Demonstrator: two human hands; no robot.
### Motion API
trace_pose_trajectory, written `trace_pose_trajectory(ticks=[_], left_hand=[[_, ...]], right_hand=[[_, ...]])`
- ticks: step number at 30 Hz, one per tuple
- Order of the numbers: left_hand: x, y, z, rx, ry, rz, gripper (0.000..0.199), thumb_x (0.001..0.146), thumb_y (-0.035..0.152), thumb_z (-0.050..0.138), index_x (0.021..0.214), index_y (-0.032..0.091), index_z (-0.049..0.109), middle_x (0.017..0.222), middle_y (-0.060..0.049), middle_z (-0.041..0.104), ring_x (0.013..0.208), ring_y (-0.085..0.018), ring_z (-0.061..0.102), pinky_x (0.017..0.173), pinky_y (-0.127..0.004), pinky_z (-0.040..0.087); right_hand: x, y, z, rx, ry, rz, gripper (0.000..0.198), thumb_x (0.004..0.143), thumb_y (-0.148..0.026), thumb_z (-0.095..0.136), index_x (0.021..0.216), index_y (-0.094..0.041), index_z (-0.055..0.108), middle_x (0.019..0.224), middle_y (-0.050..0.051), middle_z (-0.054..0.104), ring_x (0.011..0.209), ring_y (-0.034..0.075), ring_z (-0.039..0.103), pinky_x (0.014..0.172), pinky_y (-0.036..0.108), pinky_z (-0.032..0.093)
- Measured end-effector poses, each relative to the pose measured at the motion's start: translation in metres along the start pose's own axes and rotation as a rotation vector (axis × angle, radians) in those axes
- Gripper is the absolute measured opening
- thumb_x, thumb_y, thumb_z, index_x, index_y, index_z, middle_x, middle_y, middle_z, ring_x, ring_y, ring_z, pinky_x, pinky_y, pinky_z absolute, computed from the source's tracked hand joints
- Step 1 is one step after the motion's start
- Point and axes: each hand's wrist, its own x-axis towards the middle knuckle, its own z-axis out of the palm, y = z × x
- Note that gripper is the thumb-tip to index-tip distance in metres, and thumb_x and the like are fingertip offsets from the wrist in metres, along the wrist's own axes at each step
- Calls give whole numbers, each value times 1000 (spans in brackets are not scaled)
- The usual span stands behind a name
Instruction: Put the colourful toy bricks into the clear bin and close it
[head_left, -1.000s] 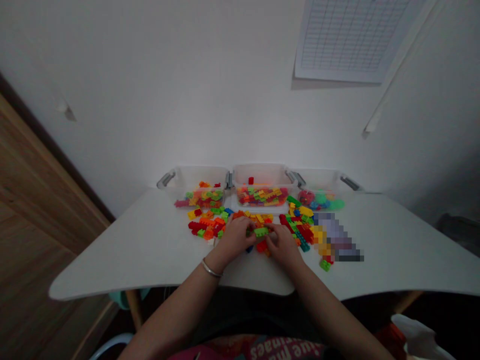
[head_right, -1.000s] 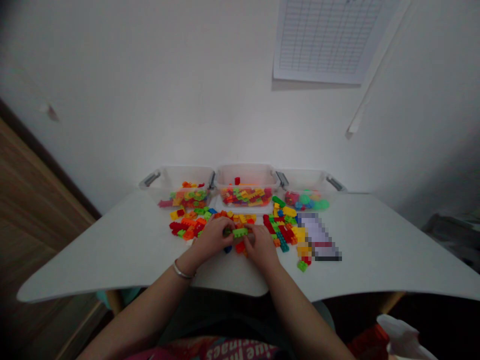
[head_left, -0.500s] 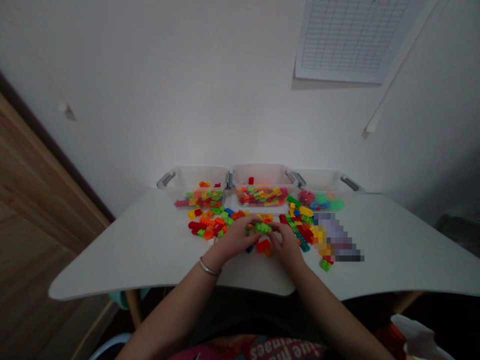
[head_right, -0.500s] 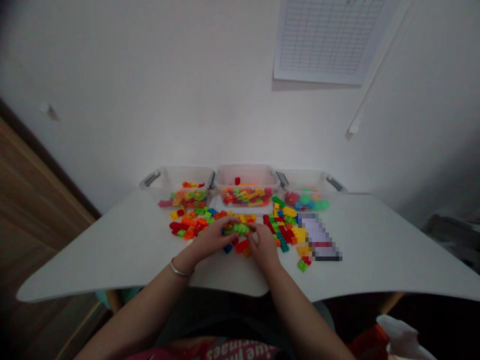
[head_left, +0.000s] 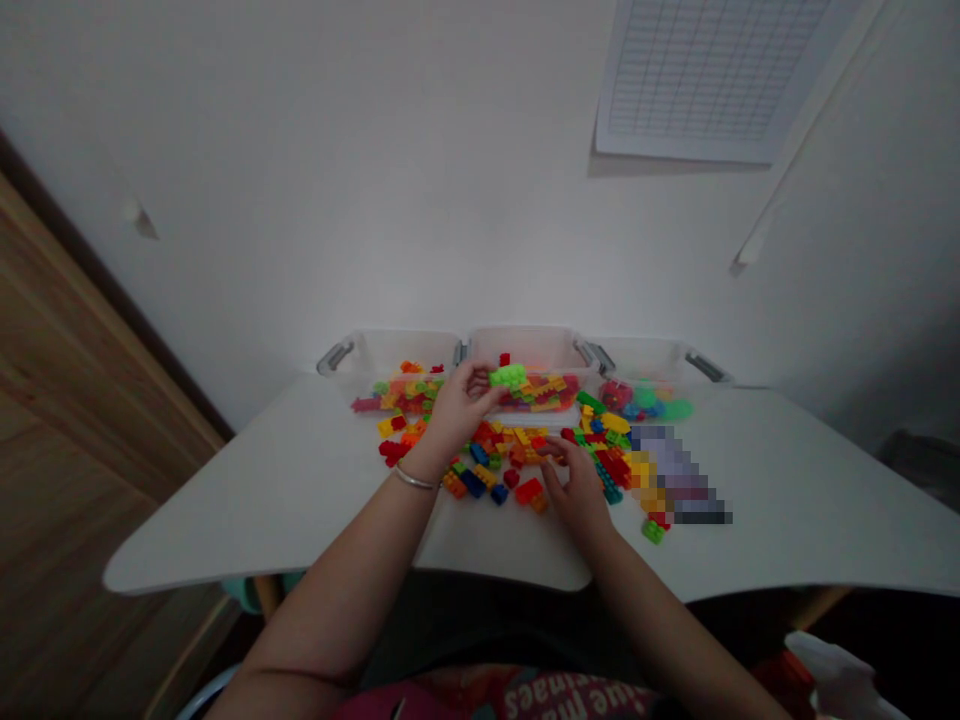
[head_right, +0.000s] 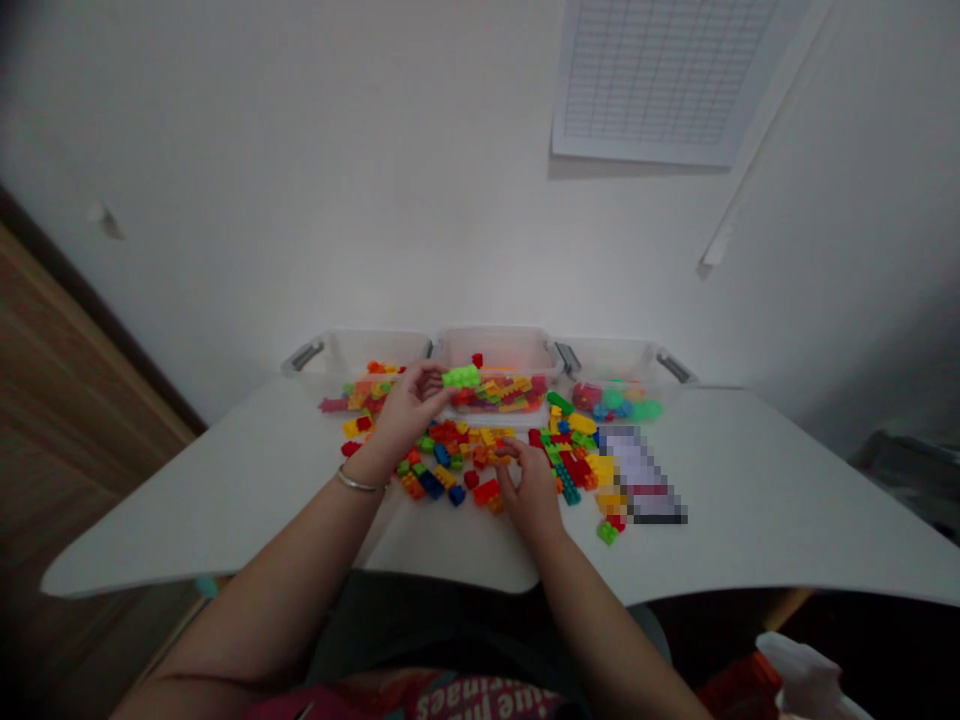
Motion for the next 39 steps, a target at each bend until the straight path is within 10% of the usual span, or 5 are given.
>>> trace_pose_trajectory(ticks=[4, 19, 29, 39], left_hand=[[15, -4, -6, 189, 106, 26, 23, 83, 17, 64, 103, 20, 54, 97, -2, 65, 88, -15, 66, 82, -30, 55], [24, -13, -11, 808, -98, 337, 28, 91, 15, 53, 115, 16, 68, 126, -11, 62, 118, -24, 58, 108, -44, 44], [-8, -1, 0, 484, 1, 285, 15, 87, 12, 59, 91, 20, 71, 100, -5, 68, 100, -19, 63, 95, -36, 51], [-57, -11, 21, 239, -405, -64, 17, 71, 2, 59, 77, 17, 64, 87, -2, 62, 83, -16, 60, 76, -28, 52]], right_hand=[[0, 0, 1, -20, -24, -5, 29, 90, -31, 51, 115, -20, 62, 99, 10, 72, 96, 26, 64, 88, 45, 53], [1, -1, 1, -37, -47, -9, 24, 89, -29, 50, 106, -21, 66, 96, 10, 72, 94, 26, 64, 84, 45, 54], [-1, 1, 1, -44, -49, -19, 27, 90, -29, 49, 111, -20, 63, 100, 11, 71, 95, 26, 64, 86, 45, 54], [-2, 8, 8, -3, -97, 62, 44, 83, -26, 56, 127, -18, 56, 114, 13, 68, 99, 26, 65, 87, 46, 55]])
